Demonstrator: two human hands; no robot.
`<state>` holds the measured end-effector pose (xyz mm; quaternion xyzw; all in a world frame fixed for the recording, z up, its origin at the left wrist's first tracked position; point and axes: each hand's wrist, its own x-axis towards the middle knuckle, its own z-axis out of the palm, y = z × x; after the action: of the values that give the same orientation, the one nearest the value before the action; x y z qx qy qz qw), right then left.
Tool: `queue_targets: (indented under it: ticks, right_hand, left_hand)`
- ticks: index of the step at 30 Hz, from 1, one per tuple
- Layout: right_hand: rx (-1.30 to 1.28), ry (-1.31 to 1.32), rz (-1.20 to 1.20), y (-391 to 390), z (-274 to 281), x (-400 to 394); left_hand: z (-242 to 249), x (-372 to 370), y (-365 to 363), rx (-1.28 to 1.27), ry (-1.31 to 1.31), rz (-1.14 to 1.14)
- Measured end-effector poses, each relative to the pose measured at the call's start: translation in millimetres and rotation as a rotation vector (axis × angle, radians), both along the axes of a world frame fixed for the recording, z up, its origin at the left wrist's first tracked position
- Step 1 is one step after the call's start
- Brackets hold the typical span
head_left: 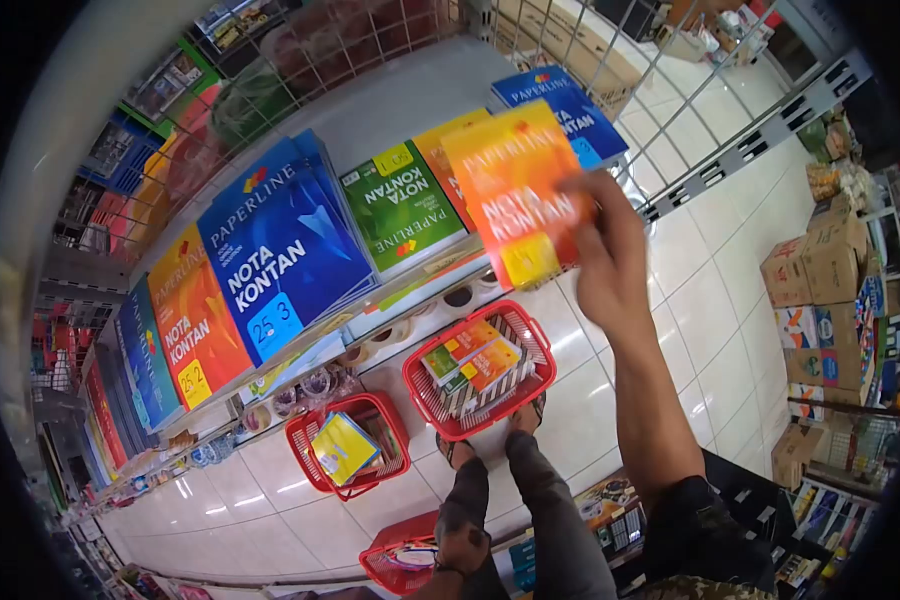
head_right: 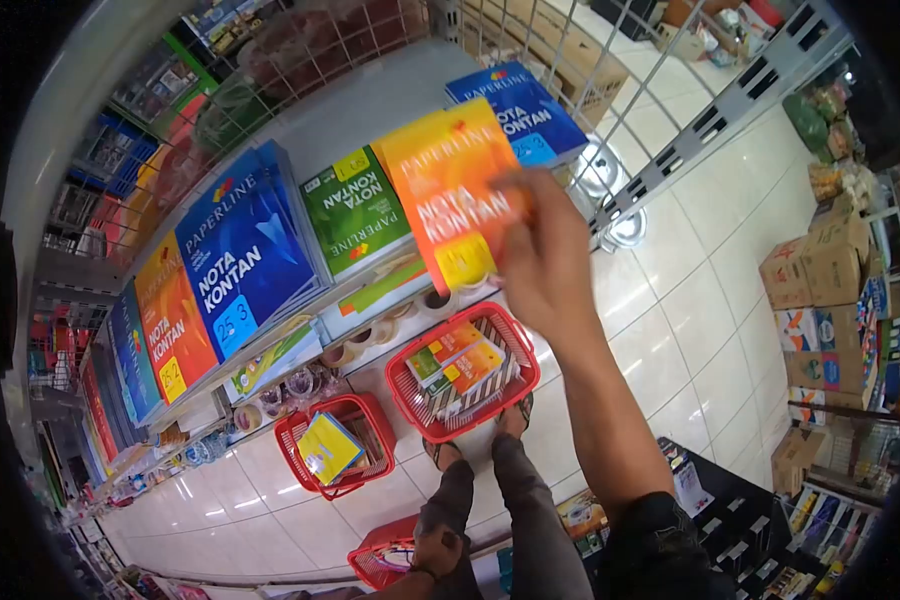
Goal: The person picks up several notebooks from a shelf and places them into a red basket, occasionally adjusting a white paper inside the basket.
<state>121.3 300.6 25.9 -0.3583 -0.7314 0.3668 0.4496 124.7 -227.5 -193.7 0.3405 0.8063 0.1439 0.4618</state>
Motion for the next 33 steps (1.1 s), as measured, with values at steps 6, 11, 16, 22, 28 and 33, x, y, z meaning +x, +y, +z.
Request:
queue_targets:
  ticks: [6,11,16,22,28,33]
  right_hand:
    - [0.372,-0.446,0.005,57,3,-70]
    - [0.478,-0.875,-0.012,47,-1,-72]
    - [0.506,-0.943,-0.018,45,-1,-71]
    - [0.524,-1.069,0.005,38,6,-76]
    - [0.512,-0.985,0.084,61,9,-102]
    - [0.408,-1.07,0.198,86,0,-119]
  left_hand:
    - [-13,7,-24,0.1,0.011,0.006]
    - [-65,28,-72,0.055,-0.018,0.033]
    - [-132,62,-114,0.543,-0.062,0.389]
    - [-6,22,-31,0.433,0.335,-0.081]
    - [-113,65,-82,0.635,0.177,0.219]
    - [-77,66,-61,0.485,0.553,0.048]
